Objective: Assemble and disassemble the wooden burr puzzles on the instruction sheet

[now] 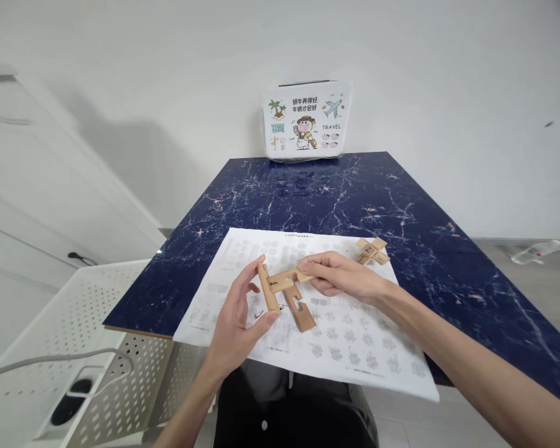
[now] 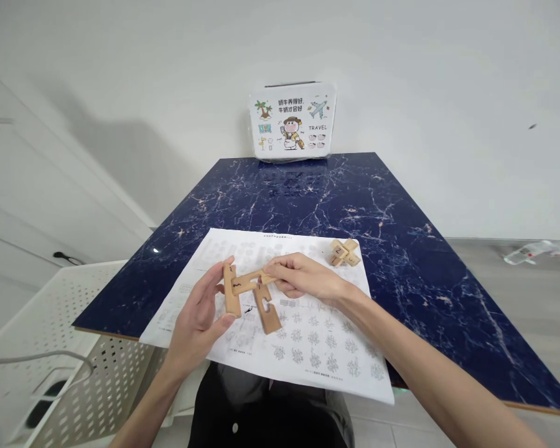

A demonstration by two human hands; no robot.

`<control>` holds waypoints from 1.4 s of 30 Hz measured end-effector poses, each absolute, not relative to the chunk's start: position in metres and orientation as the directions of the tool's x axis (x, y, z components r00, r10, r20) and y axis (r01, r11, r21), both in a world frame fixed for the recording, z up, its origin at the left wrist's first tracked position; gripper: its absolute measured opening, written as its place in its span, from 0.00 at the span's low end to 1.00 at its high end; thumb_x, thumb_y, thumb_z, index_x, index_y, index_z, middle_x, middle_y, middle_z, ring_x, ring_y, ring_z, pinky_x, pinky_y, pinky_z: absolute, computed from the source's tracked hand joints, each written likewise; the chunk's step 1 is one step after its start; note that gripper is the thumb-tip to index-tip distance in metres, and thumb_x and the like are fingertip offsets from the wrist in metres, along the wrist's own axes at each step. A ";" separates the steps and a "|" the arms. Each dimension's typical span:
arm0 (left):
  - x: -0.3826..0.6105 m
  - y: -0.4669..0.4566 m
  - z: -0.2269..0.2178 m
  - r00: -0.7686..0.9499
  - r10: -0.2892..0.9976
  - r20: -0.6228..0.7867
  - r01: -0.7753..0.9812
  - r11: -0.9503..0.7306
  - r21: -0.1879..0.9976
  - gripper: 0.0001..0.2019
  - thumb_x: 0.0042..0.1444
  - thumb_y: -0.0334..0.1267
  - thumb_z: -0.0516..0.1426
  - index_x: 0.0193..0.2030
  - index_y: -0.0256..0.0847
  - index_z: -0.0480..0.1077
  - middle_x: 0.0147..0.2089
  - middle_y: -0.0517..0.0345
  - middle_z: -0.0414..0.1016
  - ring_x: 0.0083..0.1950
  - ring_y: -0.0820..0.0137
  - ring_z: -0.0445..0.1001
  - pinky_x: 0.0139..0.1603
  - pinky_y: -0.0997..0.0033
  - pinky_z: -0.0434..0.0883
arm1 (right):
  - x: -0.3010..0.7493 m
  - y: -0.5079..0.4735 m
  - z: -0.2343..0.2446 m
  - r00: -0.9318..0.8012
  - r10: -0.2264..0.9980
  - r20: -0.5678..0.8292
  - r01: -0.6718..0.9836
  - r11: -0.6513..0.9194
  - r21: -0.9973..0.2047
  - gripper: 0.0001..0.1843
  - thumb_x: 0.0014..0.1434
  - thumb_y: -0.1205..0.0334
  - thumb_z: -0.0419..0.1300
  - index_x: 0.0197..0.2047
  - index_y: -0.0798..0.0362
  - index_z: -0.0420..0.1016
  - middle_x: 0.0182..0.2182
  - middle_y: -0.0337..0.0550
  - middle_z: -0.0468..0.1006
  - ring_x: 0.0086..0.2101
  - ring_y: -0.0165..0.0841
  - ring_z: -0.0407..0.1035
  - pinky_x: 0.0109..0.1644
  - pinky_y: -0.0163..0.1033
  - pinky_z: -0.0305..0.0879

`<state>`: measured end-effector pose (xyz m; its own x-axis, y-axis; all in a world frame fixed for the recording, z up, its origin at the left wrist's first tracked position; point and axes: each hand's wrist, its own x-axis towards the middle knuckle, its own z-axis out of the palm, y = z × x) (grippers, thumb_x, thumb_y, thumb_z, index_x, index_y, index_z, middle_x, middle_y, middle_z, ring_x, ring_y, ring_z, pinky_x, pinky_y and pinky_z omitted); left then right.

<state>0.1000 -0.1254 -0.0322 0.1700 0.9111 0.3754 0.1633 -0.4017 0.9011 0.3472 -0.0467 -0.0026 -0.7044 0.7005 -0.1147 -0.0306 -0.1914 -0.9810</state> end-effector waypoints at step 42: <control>0.104 -0.132 -0.027 0.246 0.931 0.270 0.235 -0.328 0.915 0.40 0.63 0.41 0.68 0.77 0.60 0.56 0.80 0.54 0.57 0.79 0.50 0.54 0.76 0.48 0.59 | 0.339 -0.058 -0.005 -0.798 0.599 -0.066 -0.008 -0.119 -0.993 0.24 0.73 0.40 0.57 0.36 0.53 0.70 0.20 0.28 0.62 0.19 0.23 0.53 0.27 0.36 0.53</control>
